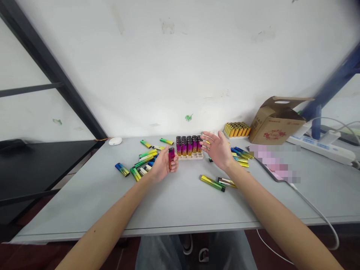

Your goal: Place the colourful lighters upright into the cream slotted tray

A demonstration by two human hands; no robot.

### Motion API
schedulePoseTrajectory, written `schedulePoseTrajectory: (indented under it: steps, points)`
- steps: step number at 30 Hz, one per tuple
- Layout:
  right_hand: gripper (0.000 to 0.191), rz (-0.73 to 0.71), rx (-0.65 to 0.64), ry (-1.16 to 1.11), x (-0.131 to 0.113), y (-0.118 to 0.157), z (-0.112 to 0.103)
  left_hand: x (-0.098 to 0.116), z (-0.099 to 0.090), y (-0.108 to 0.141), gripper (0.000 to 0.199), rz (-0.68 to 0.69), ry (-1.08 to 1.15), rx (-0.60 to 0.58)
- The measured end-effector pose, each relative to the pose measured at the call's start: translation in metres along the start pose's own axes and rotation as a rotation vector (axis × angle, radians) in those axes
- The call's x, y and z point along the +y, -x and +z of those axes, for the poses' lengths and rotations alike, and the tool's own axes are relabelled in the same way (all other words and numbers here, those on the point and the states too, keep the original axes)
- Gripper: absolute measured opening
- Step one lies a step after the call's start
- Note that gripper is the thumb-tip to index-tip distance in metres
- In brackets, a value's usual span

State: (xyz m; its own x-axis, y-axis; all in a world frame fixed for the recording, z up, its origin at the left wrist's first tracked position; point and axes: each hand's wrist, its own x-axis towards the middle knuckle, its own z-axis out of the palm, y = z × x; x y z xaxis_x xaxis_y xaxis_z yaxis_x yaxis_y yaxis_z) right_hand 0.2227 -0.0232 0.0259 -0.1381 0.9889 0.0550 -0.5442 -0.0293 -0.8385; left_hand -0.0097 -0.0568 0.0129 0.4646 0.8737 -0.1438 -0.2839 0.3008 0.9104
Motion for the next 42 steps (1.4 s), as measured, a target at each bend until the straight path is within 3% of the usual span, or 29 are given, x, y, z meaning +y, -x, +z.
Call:
schedulePoseTrajectory:
  steps: [4,15,32,42]
  points:
    - [0.045,-0.001,0.004,0.011,-0.0002,-0.0002,0.0003,0.0022,0.0016,0.0007,0.044,-0.025,0.011,-0.006]
    - [0.048,-0.005,0.005,0.027,-0.0012,0.0016,0.0022,-0.0012,0.0082,-0.0040,0.027,0.066,-0.052,0.174]
    - [0.047,-0.009,-0.011,0.057,0.0001,0.0020,0.0020,-0.0034,0.0043,-0.0026,0.029,0.089,-0.024,0.063]
    - [0.048,0.022,-0.012,0.033,-0.0019,0.0041,0.0050,-0.0012,0.0064,-0.0001,0.030,0.079,-0.017,0.065]
